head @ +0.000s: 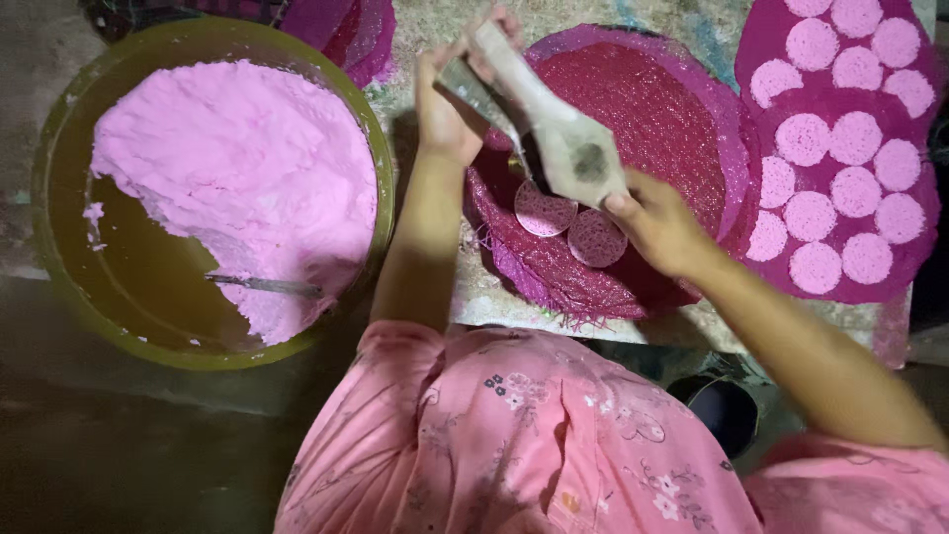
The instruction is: The person scoops pink powder from a large basin into a small cylindrical mold, presses the mold with a wooden hand press, then releases the formed pink cake discs onto round trays, repeating the cycle and occasionally repositioning trays and scraping excess powder.
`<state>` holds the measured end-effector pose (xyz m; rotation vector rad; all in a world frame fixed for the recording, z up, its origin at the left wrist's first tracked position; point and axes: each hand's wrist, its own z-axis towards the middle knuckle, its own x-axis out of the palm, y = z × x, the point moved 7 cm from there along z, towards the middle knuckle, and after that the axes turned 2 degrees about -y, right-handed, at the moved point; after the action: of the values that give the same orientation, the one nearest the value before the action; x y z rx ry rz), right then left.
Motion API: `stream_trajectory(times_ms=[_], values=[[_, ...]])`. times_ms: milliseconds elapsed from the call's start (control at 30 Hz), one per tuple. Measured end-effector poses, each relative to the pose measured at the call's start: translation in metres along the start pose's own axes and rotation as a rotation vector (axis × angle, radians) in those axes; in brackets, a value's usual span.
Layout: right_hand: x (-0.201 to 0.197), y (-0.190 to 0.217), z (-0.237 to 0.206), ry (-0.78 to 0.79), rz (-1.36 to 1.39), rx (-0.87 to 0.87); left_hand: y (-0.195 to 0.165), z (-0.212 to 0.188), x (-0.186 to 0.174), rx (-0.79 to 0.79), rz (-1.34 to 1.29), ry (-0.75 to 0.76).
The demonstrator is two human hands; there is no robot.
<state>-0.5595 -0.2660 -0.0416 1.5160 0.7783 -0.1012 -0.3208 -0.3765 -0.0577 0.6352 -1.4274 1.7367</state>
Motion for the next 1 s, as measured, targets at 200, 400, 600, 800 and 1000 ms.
stream_trajectory(times_ms=[200, 400, 600, 800, 1000], values=[[-0.012, -0.008, -0.051, -0.123, 0.546, -0.208, 0.051, -0.086, -0.008, -0.408, 1.097, 0.086], [-0.018, -0.047, -0.090, -0.354, 0.581, -0.177, 0.071, -0.114, 0.012, -0.377, 1.732, 0.366], [-0.023, -0.091, -0.131, -0.512, 0.648, -0.152, 0.059, -0.091, 0.007, -0.529, 1.536, 0.254], [-0.027, -0.113, -0.153, -0.574, 0.759, -0.087, 0.033, -0.042, -0.018, -0.364, 1.692, -0.139], [-0.028, -0.109, -0.158, -0.619, 0.733, -0.124, 0.038, -0.082, -0.029, -0.177, 1.240, -0.381]])
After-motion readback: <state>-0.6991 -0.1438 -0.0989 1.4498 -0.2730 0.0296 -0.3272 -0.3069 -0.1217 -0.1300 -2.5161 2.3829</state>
